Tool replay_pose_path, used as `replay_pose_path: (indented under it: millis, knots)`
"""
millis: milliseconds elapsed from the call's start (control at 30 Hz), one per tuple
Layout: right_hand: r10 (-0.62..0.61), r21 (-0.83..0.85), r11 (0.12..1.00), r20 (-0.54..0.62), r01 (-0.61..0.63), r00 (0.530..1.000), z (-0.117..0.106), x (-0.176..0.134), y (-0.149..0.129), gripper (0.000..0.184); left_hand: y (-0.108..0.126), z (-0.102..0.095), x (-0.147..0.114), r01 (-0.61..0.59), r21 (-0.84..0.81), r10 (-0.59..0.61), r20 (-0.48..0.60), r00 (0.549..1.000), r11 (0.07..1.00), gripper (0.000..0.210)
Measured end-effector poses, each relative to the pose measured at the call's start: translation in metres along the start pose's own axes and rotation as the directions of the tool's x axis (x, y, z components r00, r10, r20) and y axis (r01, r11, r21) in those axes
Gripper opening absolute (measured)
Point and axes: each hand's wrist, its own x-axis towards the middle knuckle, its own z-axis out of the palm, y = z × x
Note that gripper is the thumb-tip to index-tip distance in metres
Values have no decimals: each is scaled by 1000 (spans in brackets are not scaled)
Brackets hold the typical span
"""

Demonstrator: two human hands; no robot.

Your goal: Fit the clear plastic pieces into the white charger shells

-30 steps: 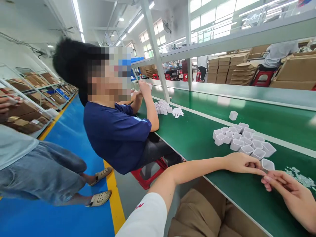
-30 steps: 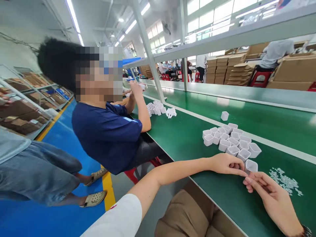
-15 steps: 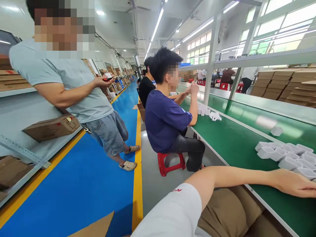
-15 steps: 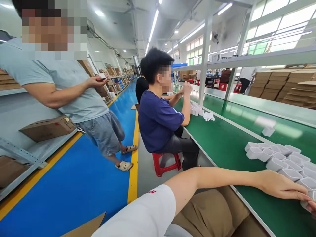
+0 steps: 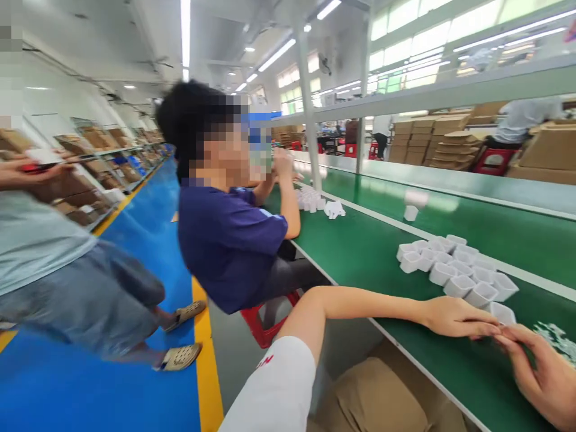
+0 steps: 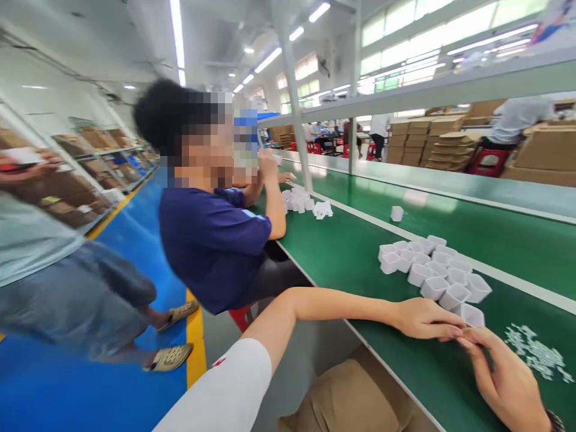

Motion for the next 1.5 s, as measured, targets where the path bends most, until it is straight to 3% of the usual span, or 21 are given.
replay_pose_path:
  millis: [100,200,300,367,433,533,633,700,767,800,867,933,1000,1100,1167,1233,1300,1367,1433,1500]
  knots:
    - [-60,-36,997,63,62,996,-6,-4,-2,11,-6,6,13,-84,-73,88,65,994,994,26]
    - [-39,-8,999,-12,39,999,-14,-2,-23,11,-6,13,13,-118,-135,125,49,991,984,25]
    - [169,158,974,-43,-160,985,-14,7,-41,5,-11,9,6,-118,-213,119,-10,993,970,25]
    - [382,342,864,32,-370,923,-10,11,-45,8,-18,3,3,-100,-295,93,-40,995,950,27]
    - [521,518,693,121,-502,845,-7,12,-47,11,-25,-1,3,-87,-375,77,-41,996,923,26]
    - [615,667,446,257,-597,746,-9,15,-55,13,-24,-2,3,-74,-456,53,-59,997,887,17]
    - [624,681,339,354,-649,697,-21,21,-55,12,-19,-6,4,-138,-365,83,-164,983,921,9]
    - [628,622,371,378,-689,680,-32,23,-45,11,-18,-12,6,-247,-129,199,-301,933,960,12]
    - [655,501,468,356,-728,667,-43,21,-29,11,-19,-20,10,-280,219,345,-369,863,935,22]
    - [674,422,524,326,-740,663,-48,19,-19,11,-21,-24,12,-248,388,392,-354,849,888,27]
    - [700,252,623,245,-741,671,-57,15,0,11,-25,-27,16,-163,622,410,-276,870,766,33]
    - [701,124,683,164,-719,694,-65,12,15,11,-30,-27,18,-143,705,404,-216,889,694,22]
    - [686,55,721,83,-691,723,-74,13,26,11,-31,-25,17,-196,690,450,-208,869,697,9]
    - [653,-21,757,26,-653,757,-85,17,34,9,-23,-22,11,-320,532,500,-237,833,784,15]
    - [620,-82,784,79,-615,780,-88,19,38,6,-13,-20,5,-346,255,405,-233,884,903,16]
    - [578,-137,816,158,-562,801,-88,19,39,6,-5,-17,2,-193,-133,173,-151,973,972,13]
    - [545,-172,838,212,-518,812,-85,18,39,6,-2,-12,2,95,-475,-100,16,995,875,11]
    - [526,-190,849,224,-493,820,-81,17,36,6,-4,-8,5,331,-677,-267,201,942,657,17]
    - [508,-199,859,215,-472,834,-76,16,32,7,-9,-6,10,442,-756,-322,316,892,483,28]
    - [491,-219,866,198,-450,848,-71,15,28,7,-14,-7,15,478,-777,-339,357,871,409,34]
